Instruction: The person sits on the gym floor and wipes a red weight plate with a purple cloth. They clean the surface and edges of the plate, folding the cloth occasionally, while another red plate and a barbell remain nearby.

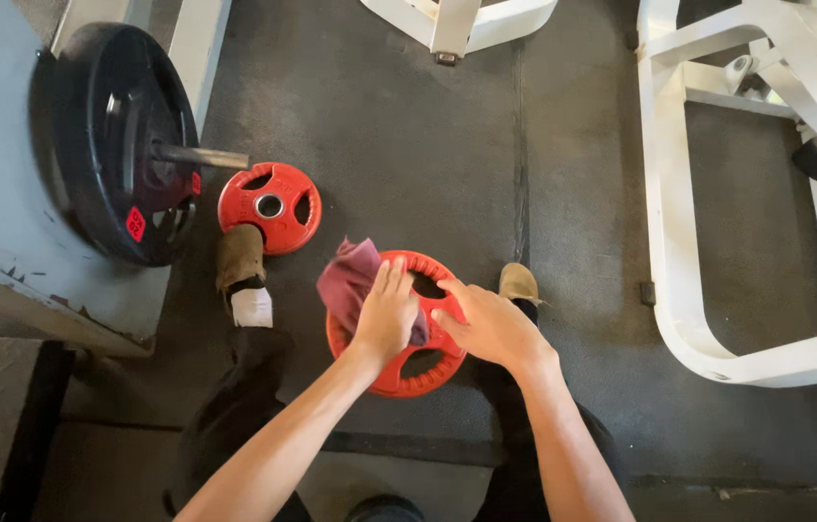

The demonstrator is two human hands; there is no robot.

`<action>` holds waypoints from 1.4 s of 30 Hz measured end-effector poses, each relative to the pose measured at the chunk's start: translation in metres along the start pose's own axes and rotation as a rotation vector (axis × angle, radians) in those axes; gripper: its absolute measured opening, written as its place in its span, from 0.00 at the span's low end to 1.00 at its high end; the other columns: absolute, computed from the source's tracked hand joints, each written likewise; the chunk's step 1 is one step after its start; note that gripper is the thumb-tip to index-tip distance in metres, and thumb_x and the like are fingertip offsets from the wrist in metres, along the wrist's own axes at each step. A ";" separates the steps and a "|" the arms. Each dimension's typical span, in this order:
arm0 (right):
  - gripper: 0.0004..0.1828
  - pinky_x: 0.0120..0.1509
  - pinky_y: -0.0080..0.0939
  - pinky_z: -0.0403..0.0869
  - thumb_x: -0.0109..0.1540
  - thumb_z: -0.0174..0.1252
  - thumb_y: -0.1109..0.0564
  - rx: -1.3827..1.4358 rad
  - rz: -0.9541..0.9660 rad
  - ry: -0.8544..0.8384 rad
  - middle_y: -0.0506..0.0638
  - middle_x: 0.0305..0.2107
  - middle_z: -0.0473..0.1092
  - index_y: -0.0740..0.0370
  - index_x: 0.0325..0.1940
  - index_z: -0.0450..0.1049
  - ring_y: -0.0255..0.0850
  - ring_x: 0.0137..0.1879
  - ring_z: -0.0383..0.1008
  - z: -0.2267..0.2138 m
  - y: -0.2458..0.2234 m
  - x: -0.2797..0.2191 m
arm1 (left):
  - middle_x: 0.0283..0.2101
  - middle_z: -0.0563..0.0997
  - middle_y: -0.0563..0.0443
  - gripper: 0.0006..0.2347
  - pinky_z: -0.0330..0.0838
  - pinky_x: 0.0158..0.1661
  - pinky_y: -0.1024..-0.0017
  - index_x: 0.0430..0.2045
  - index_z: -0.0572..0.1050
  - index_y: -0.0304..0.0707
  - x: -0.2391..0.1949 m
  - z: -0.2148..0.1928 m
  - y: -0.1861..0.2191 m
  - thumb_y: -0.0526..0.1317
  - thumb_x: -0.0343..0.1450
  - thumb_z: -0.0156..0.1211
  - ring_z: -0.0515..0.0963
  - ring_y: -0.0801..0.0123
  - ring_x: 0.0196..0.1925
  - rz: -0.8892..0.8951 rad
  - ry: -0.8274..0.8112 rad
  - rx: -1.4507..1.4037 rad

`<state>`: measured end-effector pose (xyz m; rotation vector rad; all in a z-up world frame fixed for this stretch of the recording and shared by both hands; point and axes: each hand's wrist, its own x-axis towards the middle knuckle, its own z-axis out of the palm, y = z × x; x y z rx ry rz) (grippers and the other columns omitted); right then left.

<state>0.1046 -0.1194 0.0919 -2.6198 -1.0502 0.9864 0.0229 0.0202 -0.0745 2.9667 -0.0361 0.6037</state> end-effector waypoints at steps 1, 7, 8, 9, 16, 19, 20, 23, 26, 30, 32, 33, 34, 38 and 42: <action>0.29 0.62 0.60 0.72 0.67 0.44 0.41 -0.001 -0.001 0.000 0.61 0.49 0.73 0.50 0.70 0.62 0.62 0.57 0.75 -0.003 -0.003 -0.002 | 0.49 0.78 0.33 0.06 0.55 0.67 0.43 0.28 0.80 0.31 -0.004 0.012 0.000 0.35 0.64 0.59 0.70 0.37 0.63 -0.001 0.001 0.001; 0.29 0.63 0.61 0.71 0.66 0.44 0.39 0.030 0.006 -0.030 0.61 0.49 0.72 0.47 0.70 0.61 0.62 0.57 0.74 -0.005 -0.005 0.003 | 0.35 0.72 0.45 0.19 0.68 0.19 0.54 0.40 0.69 0.53 -0.022 0.044 0.012 0.43 0.56 0.66 0.78 0.53 0.19 -0.284 -0.226 0.031; 0.29 0.64 0.60 0.71 0.66 0.44 0.38 0.023 0.022 -0.042 0.59 0.49 0.72 0.45 0.70 0.60 0.61 0.58 0.74 -0.007 -0.008 0.000 | 0.38 0.72 0.45 0.21 0.73 0.24 0.55 0.45 0.67 0.56 -0.024 0.043 0.016 0.44 0.60 0.65 0.81 0.52 0.23 -0.383 -0.343 -0.039; 0.29 0.65 0.58 0.71 0.66 0.43 0.38 0.014 0.035 -0.050 0.58 0.50 0.72 0.43 0.71 0.60 0.59 0.58 0.74 -0.010 -0.012 -0.001 | 0.41 0.72 0.45 0.22 0.78 0.29 0.55 0.50 0.64 0.59 -0.024 0.042 0.018 0.45 0.63 0.65 0.83 0.50 0.28 -0.484 -0.454 -0.107; 0.28 0.64 0.59 0.72 0.66 0.43 0.38 0.007 0.043 -0.049 0.58 0.49 0.72 0.43 0.70 0.59 0.60 0.57 0.74 -0.011 -0.014 0.000 | 0.52 0.69 0.45 0.22 0.67 0.46 0.54 0.51 0.68 0.56 -0.021 0.025 0.015 0.41 0.62 0.63 0.74 0.49 0.48 -0.311 -0.547 -0.031; 0.28 0.63 0.60 0.72 0.66 0.42 0.38 0.011 0.031 -0.042 0.59 0.49 0.72 0.44 0.70 0.60 0.61 0.57 0.74 -0.005 -0.009 0.004 | 0.44 0.72 0.44 0.26 0.66 0.44 0.50 0.41 0.72 0.47 -0.018 0.012 0.020 0.64 0.60 0.58 0.71 0.47 0.48 -0.336 -0.383 -0.123; 0.28 0.64 0.60 0.72 0.66 0.43 0.39 0.003 0.034 -0.039 0.59 0.49 0.72 0.44 0.70 0.60 0.61 0.57 0.74 -0.007 -0.011 0.002 | 0.48 0.69 0.44 0.19 0.69 0.42 0.52 0.45 0.71 0.52 -0.017 0.013 0.021 0.56 0.64 0.60 0.71 0.46 0.49 -0.367 -0.482 -0.089; 0.28 0.63 0.61 0.71 0.66 0.44 0.41 -0.004 0.031 -0.024 0.60 0.48 0.73 0.45 0.70 0.61 0.62 0.57 0.74 -0.007 -0.010 0.003 | 0.47 0.68 0.44 0.10 0.72 0.34 0.56 0.42 0.73 0.55 -0.014 0.023 0.027 0.46 0.69 0.60 0.72 0.44 0.43 -0.387 -0.483 0.010; 0.27 0.62 0.61 0.72 0.66 0.45 0.41 0.002 0.021 -0.013 0.61 0.47 0.73 0.45 0.69 0.61 0.63 0.56 0.74 -0.004 -0.006 0.004 | 0.35 0.69 0.42 0.02 0.72 0.25 0.62 0.28 0.76 0.48 -0.013 0.034 0.038 0.41 0.69 0.60 0.74 0.45 0.31 -0.339 -0.218 0.131; 0.27 0.61 0.62 0.72 0.66 0.45 0.42 0.014 -0.004 0.002 0.61 0.45 0.73 0.48 0.69 0.62 0.63 0.55 0.75 -0.004 -0.003 0.008 | 0.23 0.67 0.51 0.02 0.67 0.19 0.71 0.25 0.70 0.41 -0.014 0.032 0.046 0.33 0.64 0.50 0.72 0.66 0.17 -0.339 -0.154 0.393; 0.27 0.61 0.62 0.72 0.66 0.45 0.42 0.007 -0.013 0.013 0.61 0.45 0.73 0.47 0.69 0.62 0.63 0.54 0.75 -0.008 -0.004 0.008 | 0.23 0.68 0.54 0.04 0.70 0.20 0.72 0.27 0.70 0.41 -0.013 0.035 0.045 0.35 0.62 0.54 0.73 0.69 0.18 -0.390 -0.187 0.352; 0.27 0.61 0.62 0.72 0.66 0.45 0.42 -0.001 -0.022 0.019 0.62 0.45 0.73 0.47 0.69 0.62 0.64 0.54 0.74 -0.008 -0.004 0.007 | 0.23 0.69 0.56 0.08 0.73 0.21 0.73 0.28 0.70 0.41 -0.014 0.036 0.046 0.37 0.59 0.58 0.74 0.72 0.18 -0.444 -0.224 0.308; 0.27 0.61 0.62 0.72 0.66 0.45 0.42 0.002 -0.021 0.019 0.62 0.45 0.73 0.47 0.69 0.62 0.64 0.54 0.74 -0.007 -0.003 0.009 | 0.23 0.69 0.56 0.08 0.73 0.21 0.73 0.28 0.70 0.41 -0.010 0.038 0.043 0.37 0.59 0.58 0.74 0.72 0.18 -0.441 -0.225 0.309; 0.26 0.61 0.60 0.73 0.66 0.46 0.42 -0.009 -0.023 0.023 0.60 0.44 0.74 0.46 0.68 0.62 0.62 0.54 0.75 -0.007 -0.002 0.011 | 0.28 0.76 0.52 0.08 0.78 0.29 0.59 0.34 0.69 0.39 -0.002 0.052 0.043 0.39 0.65 0.55 0.81 0.64 0.29 -0.546 -0.496 0.170; 0.27 0.61 0.61 0.72 0.66 0.45 0.40 -0.015 -0.014 0.009 0.61 0.46 0.73 0.46 0.68 0.62 0.63 0.54 0.75 -0.005 -0.001 0.014 | 0.28 0.74 0.36 0.09 0.73 0.33 0.42 0.35 0.73 0.30 -0.003 0.056 0.053 0.35 0.69 0.45 0.79 0.44 0.28 -0.318 -0.541 0.296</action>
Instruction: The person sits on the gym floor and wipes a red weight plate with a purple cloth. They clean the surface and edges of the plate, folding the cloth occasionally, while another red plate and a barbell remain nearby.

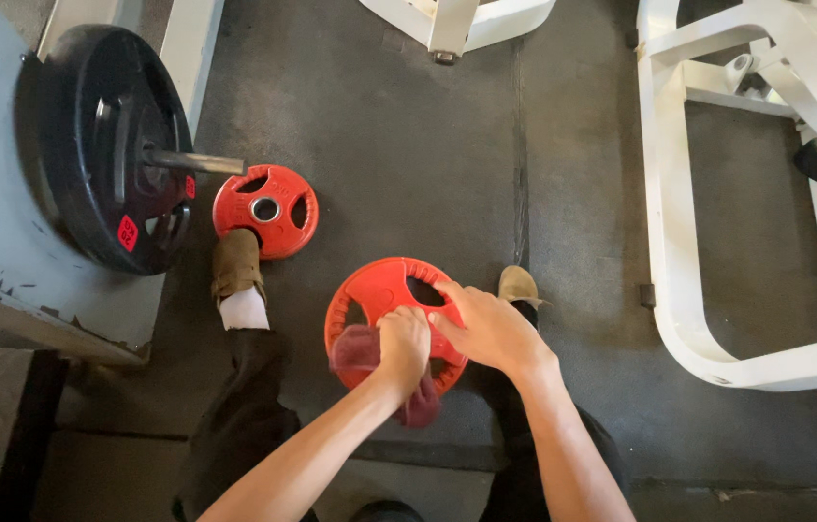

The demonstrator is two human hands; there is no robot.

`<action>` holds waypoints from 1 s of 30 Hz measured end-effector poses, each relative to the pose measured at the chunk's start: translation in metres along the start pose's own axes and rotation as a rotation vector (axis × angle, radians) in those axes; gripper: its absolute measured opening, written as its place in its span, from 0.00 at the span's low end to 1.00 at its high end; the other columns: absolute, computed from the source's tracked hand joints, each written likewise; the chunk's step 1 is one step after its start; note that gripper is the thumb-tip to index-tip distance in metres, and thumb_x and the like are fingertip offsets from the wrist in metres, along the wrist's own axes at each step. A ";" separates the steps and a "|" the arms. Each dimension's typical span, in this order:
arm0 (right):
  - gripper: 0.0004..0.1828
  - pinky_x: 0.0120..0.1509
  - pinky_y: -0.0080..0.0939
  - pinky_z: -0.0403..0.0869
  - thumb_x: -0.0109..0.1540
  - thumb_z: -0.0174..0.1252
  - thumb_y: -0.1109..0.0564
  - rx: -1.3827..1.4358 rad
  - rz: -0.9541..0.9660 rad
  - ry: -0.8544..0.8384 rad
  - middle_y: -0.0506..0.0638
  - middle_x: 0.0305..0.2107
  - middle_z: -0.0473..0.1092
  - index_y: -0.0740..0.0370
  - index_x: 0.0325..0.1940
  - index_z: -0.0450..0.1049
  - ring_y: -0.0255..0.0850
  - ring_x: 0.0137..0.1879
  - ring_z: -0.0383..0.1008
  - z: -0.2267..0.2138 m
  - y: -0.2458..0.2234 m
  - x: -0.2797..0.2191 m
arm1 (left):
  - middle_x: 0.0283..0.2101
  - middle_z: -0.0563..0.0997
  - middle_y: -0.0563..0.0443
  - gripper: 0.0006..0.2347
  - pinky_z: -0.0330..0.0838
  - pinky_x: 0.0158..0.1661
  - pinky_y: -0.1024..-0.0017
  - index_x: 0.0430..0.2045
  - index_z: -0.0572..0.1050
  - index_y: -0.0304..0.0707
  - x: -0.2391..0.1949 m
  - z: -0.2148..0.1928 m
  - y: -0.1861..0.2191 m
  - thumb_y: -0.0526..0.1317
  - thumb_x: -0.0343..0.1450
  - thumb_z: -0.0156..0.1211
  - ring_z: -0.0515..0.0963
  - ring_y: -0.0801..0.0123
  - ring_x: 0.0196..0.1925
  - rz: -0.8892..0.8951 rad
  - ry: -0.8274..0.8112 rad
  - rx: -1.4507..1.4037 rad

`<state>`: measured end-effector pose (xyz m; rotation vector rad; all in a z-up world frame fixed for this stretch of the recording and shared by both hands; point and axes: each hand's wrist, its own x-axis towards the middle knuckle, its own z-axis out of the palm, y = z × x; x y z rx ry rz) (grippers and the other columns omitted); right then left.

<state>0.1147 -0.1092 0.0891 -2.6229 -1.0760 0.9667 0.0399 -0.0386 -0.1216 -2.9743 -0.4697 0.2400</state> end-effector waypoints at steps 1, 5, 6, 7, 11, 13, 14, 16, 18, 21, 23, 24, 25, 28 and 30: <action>0.27 0.61 0.61 0.72 0.66 0.45 0.40 0.001 -0.001 -0.002 0.61 0.46 0.73 0.46 0.68 0.62 0.63 0.54 0.75 0.000 -0.001 -0.001 | 0.28 0.74 0.36 0.09 0.73 0.33 0.42 0.35 0.73 0.30 -0.010 -0.028 -0.009 0.35 0.69 0.45 0.79 0.44 0.28 -0.001 -0.003 0.000; 0.27 0.61 0.59 0.73 0.66 0.45 0.42 -0.009 0.022 -0.006 0.59 0.46 0.73 0.45 0.69 0.61 0.61 0.54 0.76 0.001 -0.001 -0.001 | 0.53 0.65 0.25 0.16 0.61 0.48 0.26 0.55 0.65 0.32 -0.044 -0.121 -0.039 0.36 0.76 0.34 0.68 0.25 0.52 0.060 -0.434 -0.113; 0.27 0.62 0.59 0.73 0.66 0.45 0.41 -0.021 0.025 -0.011 0.59 0.47 0.73 0.44 0.70 0.61 0.61 0.54 0.76 0.003 -0.002 -0.001 | 0.54 0.65 0.25 0.16 0.59 0.48 0.25 0.58 0.61 0.31 -0.052 -0.139 -0.046 0.35 0.77 0.31 0.67 0.23 0.52 0.025 -0.474 -0.130; 0.27 0.62 0.59 0.73 0.66 0.45 0.41 -0.022 0.023 -0.015 0.59 0.47 0.73 0.44 0.70 0.61 0.61 0.54 0.76 0.005 -0.001 0.000 | 0.54 0.65 0.25 0.16 0.59 0.48 0.25 0.58 0.61 0.31 -0.053 -0.126 -0.040 0.35 0.77 0.31 0.67 0.23 0.52 0.022 -0.477 -0.131; 0.26 0.61 0.63 0.72 0.66 0.45 0.41 -0.033 0.013 -0.013 0.62 0.46 0.73 0.45 0.69 0.61 0.65 0.55 0.74 0.009 -0.002 0.004 | 0.37 0.71 0.27 0.13 0.64 0.23 0.46 0.44 0.69 0.20 -0.042 -0.059 -0.021 0.29 0.73 0.35 0.73 0.40 0.29 0.070 -0.125 -0.021; 0.26 0.61 0.63 0.72 0.66 0.45 0.42 -0.038 0.015 -0.012 0.62 0.46 0.73 0.45 0.68 0.61 0.65 0.54 0.74 0.010 -0.005 0.003 | 0.29 0.71 0.26 0.11 0.59 0.13 0.53 0.37 0.72 0.17 -0.033 -0.028 -0.014 0.26 0.71 0.38 0.71 0.43 0.22 0.126 -0.009 0.011; 0.26 0.61 0.63 0.73 0.66 0.45 0.41 -0.034 0.029 -0.017 0.61 0.46 0.73 0.44 0.68 0.61 0.64 0.54 0.75 0.010 -0.007 0.001 | 0.24 0.70 0.38 0.09 0.62 0.13 0.60 0.29 0.74 0.25 -0.029 -0.019 -0.012 0.30 0.71 0.43 0.73 0.54 0.20 0.113 0.138 -0.058; 0.26 0.61 0.62 0.73 0.65 0.45 0.41 -0.030 0.043 -0.018 0.60 0.47 0.73 0.42 0.68 0.61 0.63 0.55 0.75 0.011 -0.008 0.001 | 0.20 0.70 0.49 0.09 0.65 0.14 0.67 0.22 0.77 0.33 -0.023 -0.009 -0.013 0.33 0.71 0.48 0.74 0.64 0.18 0.098 0.288 -0.126; 0.27 0.61 0.60 0.73 0.65 0.44 0.38 -0.019 0.066 -0.037 0.57 0.48 0.72 0.40 0.68 0.60 0.61 0.56 0.75 0.014 -0.006 0.002 | 0.26 0.70 0.48 0.17 0.74 0.21 0.58 0.30 0.75 0.25 -0.020 -0.008 -0.018 0.38 0.80 0.37 0.78 0.60 0.22 0.089 -0.017 -0.340; 0.28 0.63 0.62 0.72 0.66 0.43 0.37 -0.036 0.048 -0.005 0.61 0.48 0.73 0.44 0.69 0.62 0.63 0.57 0.74 0.010 -0.009 0.001 | 0.36 0.74 0.40 0.08 0.79 0.36 0.48 0.35 0.73 0.31 -0.006 -0.015 -0.032 0.39 0.70 0.57 0.83 0.42 0.38 -0.045 -0.351 -0.733; 0.29 0.63 0.61 0.72 0.66 0.44 0.37 -0.027 0.046 -0.004 0.59 0.50 0.73 0.44 0.70 0.62 0.61 0.58 0.74 0.009 -0.008 0.001 | 0.35 0.78 0.38 0.11 0.79 0.36 0.47 0.33 0.76 0.33 -0.006 -0.011 -0.037 0.43 0.70 0.56 0.84 0.41 0.39 -0.134 -0.371 -0.840; 0.29 0.64 0.60 0.72 0.66 0.45 0.37 -0.016 0.044 -0.003 0.58 0.52 0.73 0.44 0.70 0.61 0.59 0.60 0.73 0.009 -0.007 0.001 | 0.33 0.82 0.37 0.14 0.80 0.36 0.46 0.32 0.79 0.35 -0.006 -0.008 -0.040 0.48 0.70 0.55 0.85 0.40 0.40 -0.224 -0.391 -0.946; 0.29 0.64 0.60 0.72 0.66 0.45 0.37 -0.016 0.045 -0.004 0.58 0.52 0.73 0.44 0.70 0.61 0.59 0.60 0.73 0.006 -0.012 -0.001 | 0.33 0.82 0.37 0.14 0.80 0.36 0.46 0.32 0.79 0.35 -0.007 -0.010 -0.040 0.48 0.70 0.55 0.85 0.40 0.40 -0.223 -0.392 -0.946; 0.30 0.67 0.57 0.70 0.65 0.47 0.37 0.025 0.024 0.006 0.54 0.60 0.69 0.44 0.71 0.62 0.53 0.65 0.70 -0.002 -0.024 -0.002 | 0.41 0.80 0.26 0.20 0.77 0.49 0.45 0.37 0.75 0.26 -0.003 -0.015 -0.046 0.51 0.70 0.54 0.81 0.35 0.50 -0.371 -0.348 -1.093; 0.30 0.68 0.58 0.70 0.65 0.47 0.36 0.018 0.036 0.009 0.54 0.59 0.70 0.40 0.70 0.62 0.53 0.64 0.71 -0.001 -0.026 -0.003 | 0.49 0.79 0.25 0.24 0.74 0.55 0.48 0.41 0.73 0.29 0.005 -0.016 -0.054 0.57 0.69 0.55 0.78 0.36 0.57 -0.401 -0.437 -1.144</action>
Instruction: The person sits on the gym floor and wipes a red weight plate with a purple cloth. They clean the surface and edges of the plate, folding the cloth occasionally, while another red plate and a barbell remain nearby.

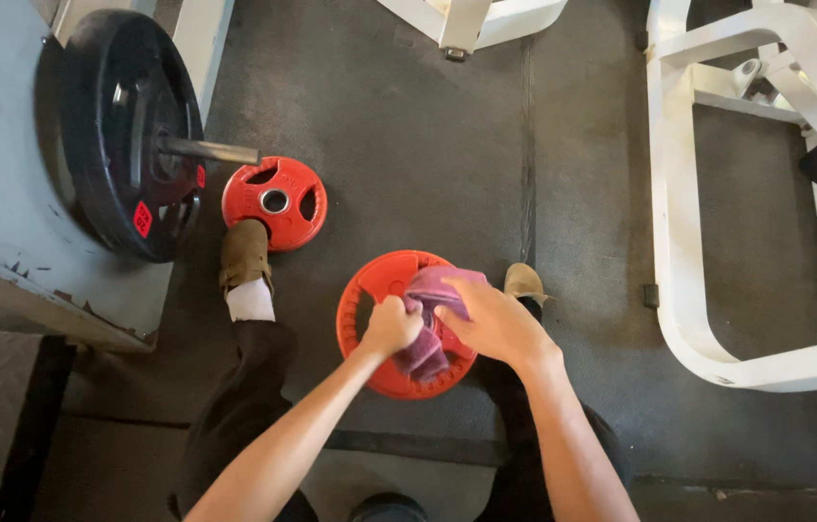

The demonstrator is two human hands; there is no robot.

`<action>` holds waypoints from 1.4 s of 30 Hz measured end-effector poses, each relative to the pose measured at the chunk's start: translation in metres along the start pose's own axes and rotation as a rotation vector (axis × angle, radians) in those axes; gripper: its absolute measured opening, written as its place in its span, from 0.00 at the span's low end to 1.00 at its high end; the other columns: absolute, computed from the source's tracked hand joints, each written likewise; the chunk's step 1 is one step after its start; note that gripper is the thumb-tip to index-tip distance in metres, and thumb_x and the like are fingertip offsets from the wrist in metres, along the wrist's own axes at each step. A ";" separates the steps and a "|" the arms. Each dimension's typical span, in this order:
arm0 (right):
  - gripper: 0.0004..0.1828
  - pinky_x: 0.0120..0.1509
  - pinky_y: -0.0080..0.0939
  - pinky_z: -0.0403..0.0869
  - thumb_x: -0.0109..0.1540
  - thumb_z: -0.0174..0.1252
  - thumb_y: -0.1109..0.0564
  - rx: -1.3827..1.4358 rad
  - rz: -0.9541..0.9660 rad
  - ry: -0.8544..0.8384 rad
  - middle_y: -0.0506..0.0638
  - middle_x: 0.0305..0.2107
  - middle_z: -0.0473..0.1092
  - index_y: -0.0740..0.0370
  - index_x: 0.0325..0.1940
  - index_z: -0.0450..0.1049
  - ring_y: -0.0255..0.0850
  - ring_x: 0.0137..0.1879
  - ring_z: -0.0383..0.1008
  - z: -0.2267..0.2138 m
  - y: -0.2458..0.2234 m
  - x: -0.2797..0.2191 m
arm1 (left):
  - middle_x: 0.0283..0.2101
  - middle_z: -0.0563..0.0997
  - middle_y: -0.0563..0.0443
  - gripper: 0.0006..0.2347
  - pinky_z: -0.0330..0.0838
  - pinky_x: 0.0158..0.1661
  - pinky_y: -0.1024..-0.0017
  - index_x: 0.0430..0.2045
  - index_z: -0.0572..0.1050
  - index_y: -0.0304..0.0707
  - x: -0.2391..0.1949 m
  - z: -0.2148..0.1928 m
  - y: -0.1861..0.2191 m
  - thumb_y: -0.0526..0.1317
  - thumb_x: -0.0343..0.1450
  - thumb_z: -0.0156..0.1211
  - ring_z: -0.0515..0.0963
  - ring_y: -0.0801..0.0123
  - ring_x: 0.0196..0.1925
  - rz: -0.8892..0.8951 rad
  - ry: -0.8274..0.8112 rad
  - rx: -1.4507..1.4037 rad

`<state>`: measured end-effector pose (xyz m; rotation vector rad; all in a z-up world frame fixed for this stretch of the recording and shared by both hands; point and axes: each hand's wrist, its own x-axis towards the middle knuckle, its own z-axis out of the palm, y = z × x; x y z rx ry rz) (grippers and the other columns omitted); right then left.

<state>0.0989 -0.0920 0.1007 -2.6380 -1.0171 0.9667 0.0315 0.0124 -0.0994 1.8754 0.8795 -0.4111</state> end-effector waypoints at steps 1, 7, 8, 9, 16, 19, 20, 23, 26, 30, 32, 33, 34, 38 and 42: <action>0.30 0.68 0.58 0.70 0.65 0.47 0.36 -0.002 0.001 -0.001 0.54 0.59 0.70 0.40 0.70 0.62 0.53 0.64 0.71 0.010 0.011 0.007 | 0.49 0.79 0.25 0.24 0.74 0.55 0.48 0.41 0.73 0.29 -0.001 -0.004 -0.001 0.57 0.69 0.55 0.78 0.36 0.57 -0.001 -0.001 -0.002; 0.29 0.66 0.59 0.71 0.64 0.47 0.36 0.012 -0.034 0.005 0.56 0.55 0.73 0.40 0.69 0.63 0.55 0.61 0.73 0.019 0.024 0.015 | 0.45 0.83 0.30 0.22 0.72 0.56 0.50 0.35 0.82 0.32 -0.021 -0.012 -0.007 0.56 0.66 0.57 0.78 0.43 0.58 -0.141 0.096 -0.329; 0.29 0.66 0.59 0.71 0.64 0.47 0.36 0.031 -0.026 0.013 0.57 0.55 0.73 0.42 0.69 0.64 0.55 0.62 0.73 0.018 0.024 0.012 | 0.48 0.82 0.32 0.25 0.70 0.58 0.51 0.37 0.82 0.33 -0.019 -0.011 -0.006 0.59 0.65 0.58 0.77 0.45 0.60 -0.143 0.053 -0.326; 0.30 0.66 0.59 0.71 0.64 0.47 0.37 0.053 -0.018 0.020 0.57 0.55 0.73 0.45 0.69 0.65 0.55 0.62 0.73 0.018 0.023 0.009 | 0.50 0.81 0.33 0.27 0.67 0.60 0.51 0.39 0.82 0.33 -0.019 -0.012 -0.007 0.62 0.64 0.59 0.75 0.48 0.62 -0.146 0.011 -0.321; 0.25 0.58 0.64 0.73 0.65 0.50 0.44 0.071 -0.125 0.158 0.64 0.43 0.76 0.50 0.66 0.67 0.62 0.53 0.76 0.007 0.021 0.002 | 0.66 0.70 0.37 0.38 0.62 0.68 0.57 0.69 0.49 0.56 -0.093 -0.079 0.073 0.70 0.66 0.49 0.69 0.52 0.69 -0.109 -0.316 -0.144; 0.21 0.53 0.61 0.76 0.64 0.55 0.47 0.208 -0.169 0.376 0.62 0.39 0.78 0.52 0.60 0.72 0.59 0.49 0.79 -0.006 0.016 -0.001 | 0.60 0.66 0.26 0.33 0.70 0.59 0.62 0.65 0.56 0.17 -0.087 -0.072 0.071 0.42 0.66 0.53 0.74 0.47 0.62 -0.209 -0.473 -1.187; 0.18 0.51 0.55 0.77 0.64 0.57 0.47 0.218 -0.198 0.479 0.56 0.37 0.79 0.49 0.58 0.75 0.53 0.47 0.80 -0.004 0.020 0.001 | 0.58 0.70 0.22 0.32 0.75 0.52 0.54 0.66 0.48 0.26 -0.064 -0.054 0.055 0.35 0.65 0.50 0.79 0.41 0.53 -0.143 -0.357 -1.219; 0.14 0.49 0.48 0.78 0.64 0.59 0.50 0.228 -0.245 0.653 0.51 0.35 0.79 0.48 0.54 0.77 0.48 0.45 0.81 -0.006 0.033 0.001 | 0.58 0.71 0.24 0.31 0.75 0.50 0.48 0.65 0.48 0.40 -0.036 -0.026 0.027 0.29 0.65 0.49 0.78 0.37 0.50 0.132 -0.206 -0.843; 0.12 0.50 0.48 0.77 0.65 0.60 0.53 0.235 -0.275 0.748 0.52 0.35 0.79 0.52 0.52 0.78 0.49 0.44 0.81 -0.012 0.037 0.003 | 0.66 0.64 0.39 0.25 0.63 0.60 0.51 0.59 0.65 0.53 -0.036 -0.029 0.021 0.33 0.65 0.55 0.64 0.45 0.65 0.597 -0.098 0.200; 0.10 0.50 0.50 0.77 0.66 0.60 0.53 0.284 -0.283 0.766 0.55 0.35 0.78 0.54 0.51 0.79 0.51 0.44 0.80 -0.017 0.040 -0.003 | 0.78 0.43 0.46 0.25 0.45 0.70 0.44 0.66 0.62 0.75 -0.046 -0.032 0.019 0.36 0.75 0.49 0.45 0.37 0.77 0.612 -0.066 0.957; 0.11 0.49 0.50 0.77 0.65 0.60 0.53 0.279 -0.279 0.751 0.54 0.34 0.79 0.53 0.50 0.79 0.51 0.44 0.81 -0.016 0.039 -0.005 | 0.75 0.50 0.45 0.23 0.57 0.63 0.48 0.63 0.66 0.75 -0.037 -0.020 0.010 0.36 0.74 0.50 0.53 0.35 0.73 0.634 0.019 0.934; 0.11 0.49 0.50 0.77 0.65 0.61 0.53 0.275 -0.271 0.737 0.53 0.34 0.79 0.53 0.50 0.79 0.50 0.44 0.81 -0.016 0.038 -0.005 | 0.72 0.57 0.43 0.21 0.68 0.56 0.53 0.60 0.70 0.75 -0.032 -0.015 0.006 0.37 0.74 0.50 0.62 0.34 0.70 0.659 0.102 0.911; 0.11 0.49 0.50 0.77 0.65 0.61 0.53 0.275 -0.270 0.742 0.53 0.34 0.79 0.53 0.50 0.79 0.50 0.44 0.81 -0.017 0.038 -0.006 | 0.72 0.57 0.43 0.21 0.68 0.56 0.53 0.60 0.70 0.75 -0.029 -0.006 0.006 0.37 0.74 0.50 0.62 0.34 0.70 0.662 0.103 0.914; 0.11 0.50 0.51 0.77 0.65 0.59 0.54 0.320 -0.203 0.663 0.56 0.35 0.79 0.54 0.52 0.78 0.53 0.46 0.81 -0.020 0.039 -0.010 | 0.36 0.73 0.40 0.09 0.75 0.23 0.63 0.40 0.78 0.54 -0.023 0.029 0.006 0.36 0.69 0.60 0.80 0.55 0.26 0.828 0.622 0.790; 0.11 0.50 0.55 0.78 0.66 0.59 0.52 0.329 -0.149 0.611 0.58 0.36 0.78 0.56 0.51 0.77 0.56 0.48 0.80 -0.019 0.042 -0.011 | 0.34 0.72 0.42 0.25 0.75 0.23 0.55 0.55 0.67 0.45 -0.014 0.043 0.009 0.43 0.62 0.65 0.81 0.54 0.23 0.655 0.379 0.756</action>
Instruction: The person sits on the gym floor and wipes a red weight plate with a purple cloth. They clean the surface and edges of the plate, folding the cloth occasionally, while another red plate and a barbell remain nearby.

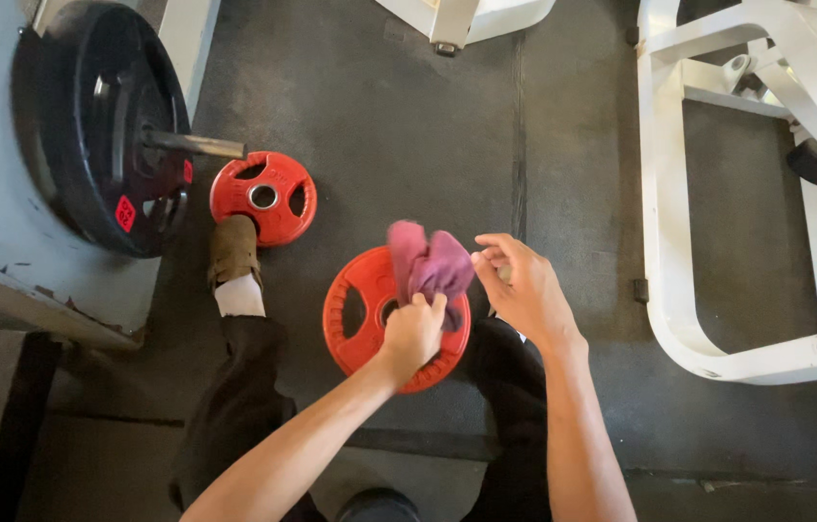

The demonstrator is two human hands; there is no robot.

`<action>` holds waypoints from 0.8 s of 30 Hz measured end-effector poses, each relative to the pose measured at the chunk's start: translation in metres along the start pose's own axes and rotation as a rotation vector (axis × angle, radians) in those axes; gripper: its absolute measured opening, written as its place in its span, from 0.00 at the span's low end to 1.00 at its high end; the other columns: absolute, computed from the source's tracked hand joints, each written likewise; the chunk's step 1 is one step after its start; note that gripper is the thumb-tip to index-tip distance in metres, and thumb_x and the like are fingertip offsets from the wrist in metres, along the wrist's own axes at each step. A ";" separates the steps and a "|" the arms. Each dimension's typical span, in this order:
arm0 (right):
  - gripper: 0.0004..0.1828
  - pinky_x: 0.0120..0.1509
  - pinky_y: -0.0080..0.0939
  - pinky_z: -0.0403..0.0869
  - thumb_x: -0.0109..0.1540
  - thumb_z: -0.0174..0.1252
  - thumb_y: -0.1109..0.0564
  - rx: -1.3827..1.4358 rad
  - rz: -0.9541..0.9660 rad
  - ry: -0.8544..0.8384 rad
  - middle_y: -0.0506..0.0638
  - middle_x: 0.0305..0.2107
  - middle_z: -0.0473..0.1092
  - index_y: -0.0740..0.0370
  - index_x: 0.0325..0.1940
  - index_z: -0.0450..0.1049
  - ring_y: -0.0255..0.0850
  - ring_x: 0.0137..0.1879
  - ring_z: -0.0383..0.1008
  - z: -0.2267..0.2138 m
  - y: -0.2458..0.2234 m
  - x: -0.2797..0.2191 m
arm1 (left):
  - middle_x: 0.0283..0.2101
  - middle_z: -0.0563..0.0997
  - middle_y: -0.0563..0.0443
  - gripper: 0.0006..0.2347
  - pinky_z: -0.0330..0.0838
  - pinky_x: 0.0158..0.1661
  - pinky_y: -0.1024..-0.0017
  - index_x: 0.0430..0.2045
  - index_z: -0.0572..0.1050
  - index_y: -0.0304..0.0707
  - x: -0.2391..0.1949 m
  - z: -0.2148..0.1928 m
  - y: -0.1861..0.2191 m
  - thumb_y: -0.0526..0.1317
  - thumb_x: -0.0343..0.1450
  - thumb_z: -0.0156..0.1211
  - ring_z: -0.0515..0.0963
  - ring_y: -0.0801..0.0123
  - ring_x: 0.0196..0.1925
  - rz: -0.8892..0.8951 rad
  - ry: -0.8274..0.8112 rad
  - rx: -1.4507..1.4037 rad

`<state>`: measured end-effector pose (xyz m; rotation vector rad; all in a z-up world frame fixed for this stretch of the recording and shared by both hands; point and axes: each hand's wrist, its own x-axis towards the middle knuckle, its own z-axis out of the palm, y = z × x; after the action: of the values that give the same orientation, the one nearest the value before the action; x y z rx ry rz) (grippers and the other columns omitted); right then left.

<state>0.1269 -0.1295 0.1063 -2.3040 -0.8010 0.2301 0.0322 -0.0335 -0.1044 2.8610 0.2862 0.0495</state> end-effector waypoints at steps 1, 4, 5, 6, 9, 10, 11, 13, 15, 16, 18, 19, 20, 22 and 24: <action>0.11 0.50 0.55 0.78 0.66 0.59 0.52 0.000 0.000 -0.001 0.58 0.36 0.78 0.56 0.51 0.77 0.56 0.48 0.80 -0.001 0.002 0.000 | 0.34 0.72 0.42 0.25 0.75 0.23 0.55 0.55 0.67 0.45 0.006 -0.009 -0.001 0.43 0.62 0.65 0.81 0.54 0.23 0.000 -0.001 0.000; 0.12 0.50 0.54 0.78 0.66 0.59 0.49 -0.018 0.008 -0.003 0.57 0.36 0.78 0.54 0.51 0.78 0.56 0.49 0.80 -0.004 0.001 0.000 | 0.38 0.81 0.35 0.23 0.77 0.40 0.47 0.48 0.72 0.40 0.016 -0.066 -0.002 0.56 0.66 0.60 0.85 0.40 0.40 -0.060 -0.205 -0.449; 0.13 0.51 0.55 0.78 0.67 0.59 0.49 -0.024 -0.012 0.005 0.59 0.38 0.77 0.55 0.52 0.77 0.58 0.50 0.79 -0.007 -0.003 0.000 | 0.35 0.83 0.42 0.17 0.76 0.43 0.53 0.42 0.77 0.46 0.016 -0.107 -0.003 0.52 0.64 0.60 0.85 0.48 0.41 -0.157 -0.214 -0.717; 0.15 0.52 0.57 0.77 0.67 0.59 0.48 -0.030 -0.032 0.013 0.61 0.40 0.77 0.57 0.53 0.77 0.60 0.51 0.79 -0.010 -0.007 0.001 | 0.31 0.84 0.49 0.12 0.76 0.45 0.59 0.35 0.81 0.52 0.016 -0.147 -0.003 0.49 0.62 0.61 0.85 0.56 0.41 -0.256 -0.220 -0.984; 0.19 0.56 0.57 0.74 0.65 0.61 0.51 0.064 -0.139 -0.013 0.64 0.42 0.74 0.62 0.57 0.74 0.63 0.53 0.76 -0.014 -0.011 0.002 | 0.44 0.85 0.51 0.15 0.71 0.56 0.67 0.44 0.82 0.47 0.026 -0.171 -0.020 0.46 0.64 0.63 0.81 0.67 0.48 -0.210 -0.147 -1.540; 0.19 0.56 0.57 0.74 0.65 0.61 0.51 0.064 -0.136 -0.011 0.64 0.42 0.74 0.62 0.57 0.74 0.63 0.53 0.76 -0.012 -0.011 0.000 | 0.44 0.85 0.51 0.15 0.71 0.56 0.67 0.44 0.82 0.47 0.028 -0.168 -0.024 0.46 0.64 0.63 0.81 0.67 0.48 -0.208 -0.150 -1.540; 0.19 0.53 0.57 0.73 0.63 0.62 0.50 0.151 -0.090 -0.066 0.63 0.39 0.74 0.60 0.56 0.75 0.56 0.51 0.77 -0.009 -0.012 -0.001 | 0.47 0.82 0.51 0.17 0.72 0.53 0.66 0.50 0.79 0.48 0.030 -0.165 -0.028 0.42 0.66 0.64 0.78 0.65 0.48 -0.230 -0.101 -1.775; 0.19 0.50 0.57 0.72 0.62 0.63 0.50 0.237 -0.045 -0.122 0.62 0.36 0.74 0.57 0.55 0.75 0.49 0.48 0.77 -0.004 -0.010 -0.004 | 0.50 0.80 0.50 0.20 0.73 0.49 0.64 0.55 0.76 0.49 0.031 -0.170 -0.035 0.39 0.67 0.64 0.76 0.62 0.49 -0.252 -0.044 -2.008; 0.11 0.46 0.47 0.75 0.64 0.63 0.52 0.331 0.020 -0.092 0.55 0.29 0.75 0.59 0.46 0.77 0.35 0.43 0.71 0.000 -0.004 -0.006 | 0.60 0.68 0.54 0.29 0.74 0.54 0.67 0.66 0.64 0.46 0.032 -0.187 -0.039 0.37 0.67 0.66 0.73 0.67 0.57 -0.231 0.041 -1.968; 0.11 0.46 0.47 0.75 0.64 0.63 0.52 0.330 0.015 -0.091 0.55 0.29 0.75 0.59 0.46 0.77 0.35 0.43 0.71 0.002 -0.003 -0.004 | 0.60 0.68 0.54 0.29 0.74 0.54 0.67 0.66 0.64 0.46 0.033 -0.189 -0.043 0.37 0.67 0.66 0.73 0.67 0.57 -0.226 0.045 -1.967; 0.07 0.41 0.43 0.74 0.66 0.60 0.53 0.321 0.033 -0.040 0.54 0.24 0.74 0.58 0.41 0.77 0.34 0.36 0.72 0.006 0.001 0.000 | 0.55 0.76 0.50 0.25 0.75 0.53 0.67 0.61 0.70 0.40 0.036 -0.192 -0.048 0.38 0.68 0.66 0.77 0.67 0.54 -0.308 0.102 -1.904; 0.07 0.41 0.43 0.74 0.66 0.60 0.53 0.316 0.026 -0.039 0.54 0.24 0.74 0.58 0.41 0.77 0.34 0.36 0.72 0.005 -0.005 0.001 | 0.55 0.76 0.50 0.25 0.75 0.53 0.67 0.61 0.70 0.40 0.033 -0.196 -0.048 0.38 0.68 0.66 0.77 0.67 0.54 -0.301 0.109 -1.908; 0.06 0.38 0.45 0.72 0.65 0.60 0.53 0.237 -0.003 0.065 0.56 0.23 0.72 0.57 0.40 0.76 0.39 0.34 0.72 0.004 -0.010 0.002 | 0.56 0.76 0.51 0.23 0.70 0.58 0.69 0.61 0.72 0.42 0.031 -0.199 -0.048 0.38 0.69 0.63 0.74 0.69 0.57 -0.298 0.126 -1.867; 0.05 0.35 0.48 0.69 0.65 0.60 0.53 0.152 -0.039 0.167 0.57 0.22 0.70 0.56 0.39 0.76 0.44 0.31 0.72 0.004 -0.008 0.004 | 0.58 0.76 0.52 0.22 0.65 0.63 0.70 0.61 0.73 0.45 0.025 -0.207 -0.048 0.38 0.70 0.60 0.72 0.71 0.61 -0.292 0.153 -1.835; 0.04 0.40 0.49 0.73 0.64 0.61 0.57 0.090 0.030 0.317 0.56 0.28 0.74 0.54 0.44 0.77 0.52 0.39 0.78 0.006 0.005 0.008 | 0.61 0.76 0.50 0.22 0.66 0.63 0.66 0.61 0.74 0.45 0.019 -0.218 -0.048 0.42 0.69 0.62 0.74 0.67 0.62 -0.252 0.102 -1.816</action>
<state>0.1335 -0.1244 0.0984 -2.1946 -0.5826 -0.0839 0.0287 0.0724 0.0929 1.0167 0.3362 0.2457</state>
